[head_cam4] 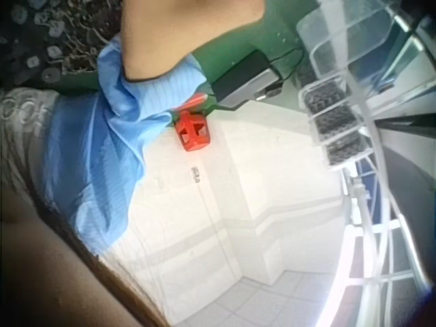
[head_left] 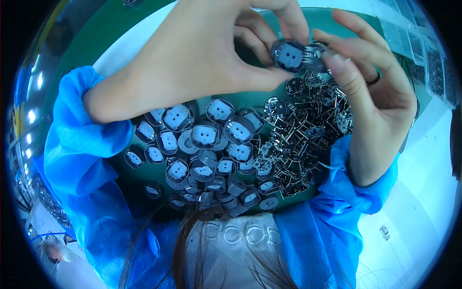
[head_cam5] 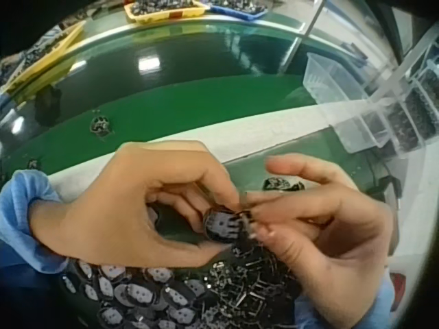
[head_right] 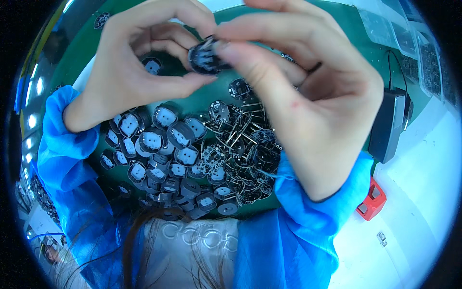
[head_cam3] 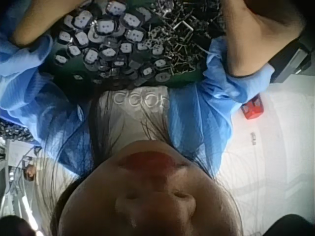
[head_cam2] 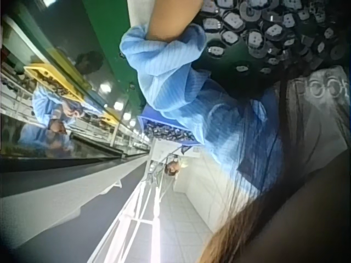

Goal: The person repeatedly picks up small black cylindrical electronic components and metal pins from a green workbench. They insert the pins into the components and place the assembled units back onto the workbench. The process is repetitive and involves handling multiple identical parts.

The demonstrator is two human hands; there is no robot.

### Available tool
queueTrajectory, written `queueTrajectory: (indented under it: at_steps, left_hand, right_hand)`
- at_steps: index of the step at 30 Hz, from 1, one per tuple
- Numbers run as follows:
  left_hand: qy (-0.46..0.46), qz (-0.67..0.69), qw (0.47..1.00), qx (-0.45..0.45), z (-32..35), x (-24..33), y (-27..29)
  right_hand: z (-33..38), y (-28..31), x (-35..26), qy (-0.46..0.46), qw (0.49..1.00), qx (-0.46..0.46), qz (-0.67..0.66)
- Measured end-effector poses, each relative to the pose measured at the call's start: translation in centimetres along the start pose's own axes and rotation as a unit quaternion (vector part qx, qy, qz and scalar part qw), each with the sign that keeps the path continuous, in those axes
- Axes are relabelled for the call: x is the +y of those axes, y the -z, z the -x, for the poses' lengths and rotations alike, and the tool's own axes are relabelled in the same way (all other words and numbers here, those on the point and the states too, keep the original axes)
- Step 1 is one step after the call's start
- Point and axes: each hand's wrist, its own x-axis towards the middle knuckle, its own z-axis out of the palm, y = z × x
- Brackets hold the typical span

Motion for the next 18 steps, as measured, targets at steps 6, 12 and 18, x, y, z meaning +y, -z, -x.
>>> queueTrajectory:
  at_steps: [6,12,18]
  left_hand:
    - [-0.016,0.081,0.996,0.043,1.1,0.4,0.0]
    - [0.035,0.069,0.996,0.035,0.4,0.4,0.2]
    - [0.021,-0.001,0.999,0.048,0.9,1.4,-0.2]
  right_hand:
    - [0.0,-0.6,0.6,0.026,0.994,-0.022,0.107]
    - [-0.1,-0.4,-0.2,0.049,0.986,-0.003,0.160]
    - [0.3,-0.8,2.8,0.123,0.990,0.016,0.070]
